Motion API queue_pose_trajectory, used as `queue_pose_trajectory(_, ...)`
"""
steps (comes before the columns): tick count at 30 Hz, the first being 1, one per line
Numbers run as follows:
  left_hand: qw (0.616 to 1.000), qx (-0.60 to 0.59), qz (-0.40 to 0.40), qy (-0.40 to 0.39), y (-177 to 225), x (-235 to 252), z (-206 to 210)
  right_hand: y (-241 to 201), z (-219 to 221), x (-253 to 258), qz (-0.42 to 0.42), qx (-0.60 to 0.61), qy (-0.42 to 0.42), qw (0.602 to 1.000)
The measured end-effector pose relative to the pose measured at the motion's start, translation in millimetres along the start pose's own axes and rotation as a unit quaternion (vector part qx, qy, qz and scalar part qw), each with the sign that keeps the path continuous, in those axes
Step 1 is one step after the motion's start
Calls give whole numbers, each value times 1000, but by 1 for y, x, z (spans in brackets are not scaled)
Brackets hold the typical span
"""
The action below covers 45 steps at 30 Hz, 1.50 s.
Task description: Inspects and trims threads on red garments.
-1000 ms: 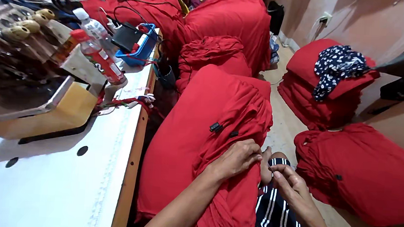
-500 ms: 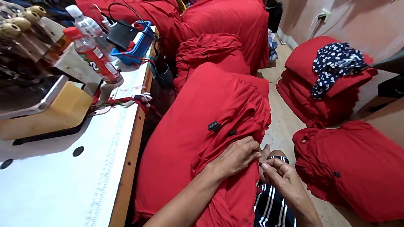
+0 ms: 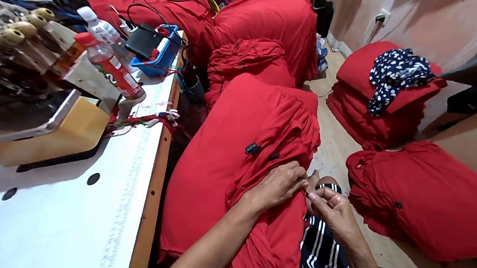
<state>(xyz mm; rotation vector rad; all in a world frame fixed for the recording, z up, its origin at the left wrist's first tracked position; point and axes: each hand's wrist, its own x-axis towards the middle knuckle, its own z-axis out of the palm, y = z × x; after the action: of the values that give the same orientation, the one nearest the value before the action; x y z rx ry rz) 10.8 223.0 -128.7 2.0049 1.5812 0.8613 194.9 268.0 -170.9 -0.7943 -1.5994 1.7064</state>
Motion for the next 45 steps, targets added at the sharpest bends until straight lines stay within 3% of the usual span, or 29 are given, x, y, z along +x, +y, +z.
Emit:
queue_pose_trajectory(6,1000,2,-1,6,0,0,1,2,-2,-1,-2,-4,-3,1000)
queue_pose_trajectory(10,998,-7,13,63,-1,-1,4,3,-4,-3,18,-10,17,1000)
queue_pose_trajectory(15,986,-77,-57,137,-1,0,2,3,-9,-4,59,-1,43,997)
queue_pose_trajectory(21,982,-109,-73,132,0,0,1,-8,3,-7,82,79,-15,993)
queue_pose_trajectory(26,947,-235,-113,187,1,0,0,-5,2,-7,111,68,-8,992)
queue_pose_trajectory(32,906,-317,-119,254,3,1,0,1,5,-9,147,197,-75,967)
queue_pose_trajectory(38,924,-295,-110,216,4,1,1,-5,16,-8,152,197,-53,967)
queue_pose_trajectory(42,982,-163,-78,54,0,1,-1,-7,18,-10,154,196,-23,968)
queue_pose_trajectory(45,993,-111,-44,-1,4,-1,-4,-7,17,-11,148,204,-16,968)
